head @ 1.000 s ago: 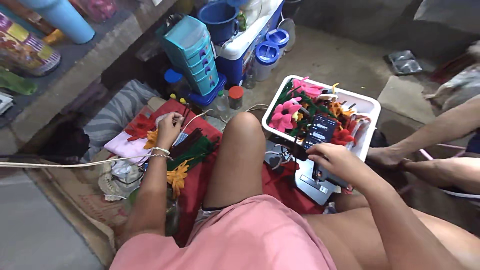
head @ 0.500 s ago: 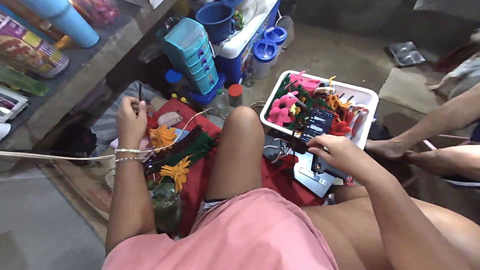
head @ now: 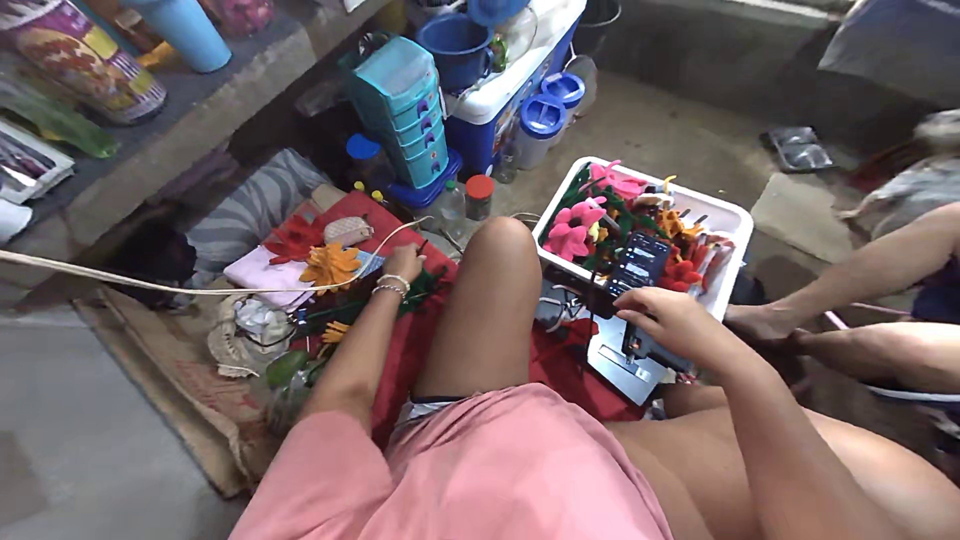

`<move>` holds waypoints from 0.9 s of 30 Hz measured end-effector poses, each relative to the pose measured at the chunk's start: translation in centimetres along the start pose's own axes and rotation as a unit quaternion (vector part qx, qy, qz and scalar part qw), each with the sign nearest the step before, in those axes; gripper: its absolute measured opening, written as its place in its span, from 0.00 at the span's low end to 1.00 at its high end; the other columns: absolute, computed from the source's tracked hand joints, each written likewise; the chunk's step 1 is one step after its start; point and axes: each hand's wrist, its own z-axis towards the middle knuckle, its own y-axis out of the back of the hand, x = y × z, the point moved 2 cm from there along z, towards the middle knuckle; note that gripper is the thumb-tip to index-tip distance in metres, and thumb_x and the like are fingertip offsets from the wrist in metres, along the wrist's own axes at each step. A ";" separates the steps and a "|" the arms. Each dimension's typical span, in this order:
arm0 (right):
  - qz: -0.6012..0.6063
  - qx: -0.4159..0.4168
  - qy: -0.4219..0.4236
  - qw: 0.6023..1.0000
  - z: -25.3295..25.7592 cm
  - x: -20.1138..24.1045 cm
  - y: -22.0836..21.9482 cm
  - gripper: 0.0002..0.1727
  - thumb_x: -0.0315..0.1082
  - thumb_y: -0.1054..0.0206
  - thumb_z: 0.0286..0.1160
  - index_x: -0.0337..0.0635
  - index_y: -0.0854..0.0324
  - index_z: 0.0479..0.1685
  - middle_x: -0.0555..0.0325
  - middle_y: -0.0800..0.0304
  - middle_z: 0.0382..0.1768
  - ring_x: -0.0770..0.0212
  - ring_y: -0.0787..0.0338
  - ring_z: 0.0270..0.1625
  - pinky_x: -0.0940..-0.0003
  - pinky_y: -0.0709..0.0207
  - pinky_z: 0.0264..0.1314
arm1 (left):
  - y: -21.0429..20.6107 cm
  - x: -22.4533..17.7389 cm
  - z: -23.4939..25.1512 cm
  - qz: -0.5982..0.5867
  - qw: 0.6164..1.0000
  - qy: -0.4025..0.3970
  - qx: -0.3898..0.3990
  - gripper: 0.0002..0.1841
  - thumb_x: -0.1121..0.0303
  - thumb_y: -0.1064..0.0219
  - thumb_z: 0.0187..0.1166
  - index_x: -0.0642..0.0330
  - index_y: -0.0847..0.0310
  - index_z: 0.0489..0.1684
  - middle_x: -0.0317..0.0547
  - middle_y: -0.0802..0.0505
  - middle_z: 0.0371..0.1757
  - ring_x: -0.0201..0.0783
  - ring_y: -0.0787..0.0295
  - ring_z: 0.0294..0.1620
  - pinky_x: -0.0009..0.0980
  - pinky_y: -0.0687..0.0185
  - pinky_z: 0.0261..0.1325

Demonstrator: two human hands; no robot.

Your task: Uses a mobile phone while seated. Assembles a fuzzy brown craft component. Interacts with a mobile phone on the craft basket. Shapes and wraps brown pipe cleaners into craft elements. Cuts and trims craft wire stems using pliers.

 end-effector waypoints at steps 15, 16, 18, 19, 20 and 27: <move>0.054 0.036 -0.145 0.987 0.1 -3.8 -2.3 0.12 0.30 0.31 0.79 0.33 0.11 0.55 0.42 0.06 0.49 0.45 0.05 0.52 0.43 0.14 0.63 | -8.1 -3.9 19.1 -0.238 0.945 0.158 0.157 0.22 0.61 0.39 0.87 0.74 0.22 0.66 0.64 0.14 0.59 0.52 0.17 0.54 0.48 0.22 0.60; 0.058 0.033 -0.151 0.986 0.4 -4.2 -2.5 0.12 0.31 0.31 0.79 0.34 0.11 0.54 0.44 0.05 0.49 0.46 0.05 0.51 0.44 0.14 0.62 | -9.7 -3.7 20.1 -0.279 0.928 0.194 0.152 0.22 0.62 0.39 0.88 0.74 0.25 0.69 0.64 0.16 0.58 0.51 0.19 0.52 0.47 0.23 0.57; 0.065 0.032 -0.166 0.984 0.9 -5.2 -2.8 0.12 0.31 0.32 0.78 0.34 0.11 0.54 0.45 0.05 0.48 0.47 0.05 0.51 0.44 0.14 0.62 | -13.1 -3.1 22.0 -0.308 0.908 0.242 0.147 0.24 0.65 0.39 0.87 0.77 0.27 0.72 0.71 0.17 0.66 0.57 0.17 0.62 0.53 0.22 0.66; 0.065 0.031 -0.170 0.983 1.1 -5.5 -2.8 0.13 0.32 0.32 0.79 0.35 0.11 0.55 0.45 0.05 0.49 0.47 0.05 0.52 0.44 0.14 0.62 | -14.6 -3.1 22.7 -0.315 0.900 0.258 0.153 0.23 0.65 0.42 0.89 0.77 0.28 0.72 0.70 0.18 0.66 0.56 0.19 0.61 0.51 0.24 0.65; 0.063 0.031 -0.170 0.983 1.4 -5.7 -2.9 0.13 0.33 0.32 0.79 0.35 0.11 0.55 0.46 0.05 0.49 0.48 0.05 0.51 0.45 0.13 0.62 | -15.9 -2.9 23.3 -0.325 0.893 0.269 0.154 0.22 0.66 0.43 0.90 0.77 0.28 0.72 0.69 0.18 0.66 0.54 0.19 0.60 0.50 0.24 0.65; 0.051 0.060 -0.177 0.981 2.8 -6.0 -3.4 0.11 0.31 0.31 0.78 0.37 0.10 0.53 0.45 0.05 0.48 0.46 0.05 0.50 0.43 0.14 0.60 | -19.7 -2.1 25.4 -0.401 0.857 0.300 0.121 0.22 0.66 0.46 0.91 0.76 0.29 0.74 0.71 0.20 0.70 0.57 0.21 0.63 0.53 0.25 0.66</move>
